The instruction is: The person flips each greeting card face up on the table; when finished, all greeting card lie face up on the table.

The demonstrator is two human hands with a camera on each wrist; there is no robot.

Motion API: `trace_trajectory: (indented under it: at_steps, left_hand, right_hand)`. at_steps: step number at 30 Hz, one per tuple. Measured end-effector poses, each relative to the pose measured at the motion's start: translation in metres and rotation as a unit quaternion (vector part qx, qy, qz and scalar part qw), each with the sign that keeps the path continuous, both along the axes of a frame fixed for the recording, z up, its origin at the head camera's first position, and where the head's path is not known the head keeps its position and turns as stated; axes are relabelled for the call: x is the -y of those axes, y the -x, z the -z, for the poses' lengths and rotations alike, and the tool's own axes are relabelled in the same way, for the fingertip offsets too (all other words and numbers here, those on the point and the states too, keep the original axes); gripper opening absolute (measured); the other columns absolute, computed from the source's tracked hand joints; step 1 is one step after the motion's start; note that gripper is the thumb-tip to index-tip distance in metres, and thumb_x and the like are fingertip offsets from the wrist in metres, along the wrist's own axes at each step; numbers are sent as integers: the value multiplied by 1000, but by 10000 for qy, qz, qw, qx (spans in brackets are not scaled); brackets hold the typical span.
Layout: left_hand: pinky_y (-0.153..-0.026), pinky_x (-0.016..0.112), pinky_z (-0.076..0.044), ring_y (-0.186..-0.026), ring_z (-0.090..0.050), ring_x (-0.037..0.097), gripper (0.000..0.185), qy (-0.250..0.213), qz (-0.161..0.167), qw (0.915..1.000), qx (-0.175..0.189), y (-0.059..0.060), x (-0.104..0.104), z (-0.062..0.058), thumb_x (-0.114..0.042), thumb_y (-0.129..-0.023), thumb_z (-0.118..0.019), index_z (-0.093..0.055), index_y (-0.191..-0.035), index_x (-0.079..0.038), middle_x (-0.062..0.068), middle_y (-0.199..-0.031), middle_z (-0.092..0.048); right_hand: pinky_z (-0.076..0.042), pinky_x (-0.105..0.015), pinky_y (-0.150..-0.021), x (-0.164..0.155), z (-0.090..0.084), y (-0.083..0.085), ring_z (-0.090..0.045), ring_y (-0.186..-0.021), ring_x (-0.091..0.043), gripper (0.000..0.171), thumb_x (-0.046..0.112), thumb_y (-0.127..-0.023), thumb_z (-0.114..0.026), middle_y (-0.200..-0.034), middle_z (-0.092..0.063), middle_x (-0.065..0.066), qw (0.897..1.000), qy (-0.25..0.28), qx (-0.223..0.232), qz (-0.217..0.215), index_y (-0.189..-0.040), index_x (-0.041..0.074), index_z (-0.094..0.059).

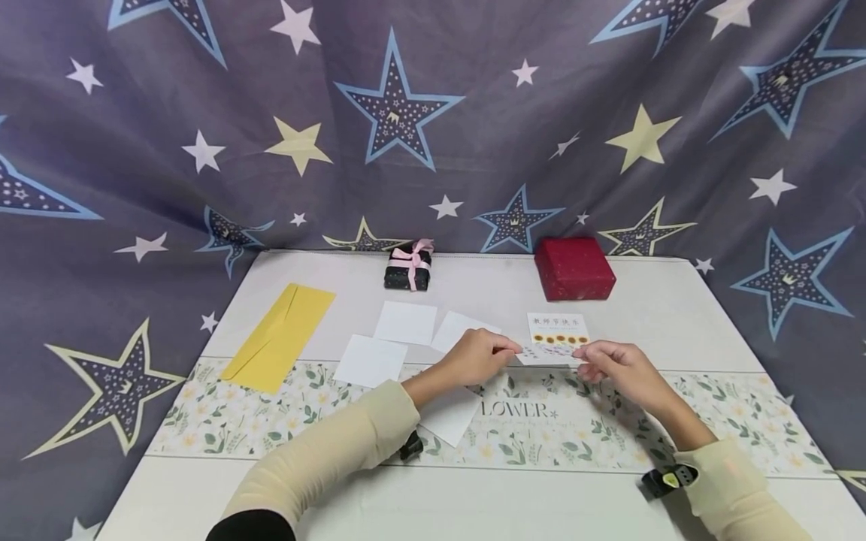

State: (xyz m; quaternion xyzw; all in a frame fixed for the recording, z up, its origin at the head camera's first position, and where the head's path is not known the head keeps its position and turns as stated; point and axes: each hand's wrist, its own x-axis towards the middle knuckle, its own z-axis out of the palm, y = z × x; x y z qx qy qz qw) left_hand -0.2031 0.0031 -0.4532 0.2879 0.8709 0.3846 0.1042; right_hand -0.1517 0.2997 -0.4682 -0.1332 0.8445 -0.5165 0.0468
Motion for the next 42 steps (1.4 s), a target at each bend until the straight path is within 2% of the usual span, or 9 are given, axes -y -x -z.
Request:
trace_trajectory:
  at_steps: [3,7,12,16,21,27,32,42]
  left_hand:
    - [-64,16,-44,-65,-52,-1,22,-30,-17,10000,57,-1,-4,2,-21,-102,-62,-78,-117,-20,-1,-98,-79]
    - [-71,14,-48,-77,-59,-3,25,38,90,9999,78,-2,-11,4,-21,-98,-67,-76,-121,-18,-5,-104,-78]
    - [-62,12,-46,-64,-54,-3,39,356,344,9988,13,-2,-20,8,-19,-96,-70,-68,-135,-14,-7,-95,-76]
    - [-55,12,-41,-55,-48,-3,45,580,479,9971,-95,-1,-27,7,-16,-94,-71,-64,-138,-12,-8,-84,-73]
    - [-58,12,-40,-55,-49,-3,45,912,566,9940,-189,-3,-36,5,-19,-95,-71,-64,-139,-14,-11,-78,-71]
    - [-60,13,-41,-59,-52,0,47,1448,761,9864,-165,-10,-44,9,-27,-96,-71,-63,-140,-17,-14,-74,-68]
    - [-65,13,-42,-66,-56,-2,46,1762,844,9801,-342,-14,-49,13,-30,-94,-73,-64,-139,-19,-15,-74,-68]
    - [-74,16,-46,-79,-58,-1,48,2045,937,9726,-583,-10,-58,21,-36,-94,-72,-63,-141,-25,-17,-80,-68]
  right_hand:
    - [-58,-28,-67,-2,0,-2,-70,-76,-11,27,15,-104,-57,-85,-73,-9,9996,-192,148,115,-119,-5,-67]
    - [-51,-28,-58,-5,1,-5,-60,-65,-13,30,12,-101,-63,-78,-67,-8,9988,-482,91,-9,-128,0,-64]
    - [-46,-25,-52,-10,2,-8,-53,-61,-8,44,12,-97,-68,-76,-64,-4,9947,-999,14,-225,-140,3,-58]
    - [-43,-23,-51,-13,1,-8,-49,-61,-4,52,13,-95,-70,-76,-61,2,9872,-1573,105,-251,-145,6,-56]
    - [-42,-23,-51,-17,1,-10,-47,-59,-4,56,13,-95,-70,-75,-59,3,9780,-2066,105,-277,-148,8,-54]
    - [-41,-22,-52,-23,2,-16,-46,-58,-3,56,18,-96,-70,-74,-59,4,9727,-2280,304,-304,-149,9,-53]
    - [-40,-22,-52,-25,8,-19,-45,-57,-3,57,21,-96,-70,-73,-57,5,9713,-2325,345,-362,-149,9,-53]
    - [-40,-22,-52,-28,9,-20,-44,-57,-3,57,24,-97,-69,-72,-56,7,9655,-2547,314,-444,-150,9,-51]
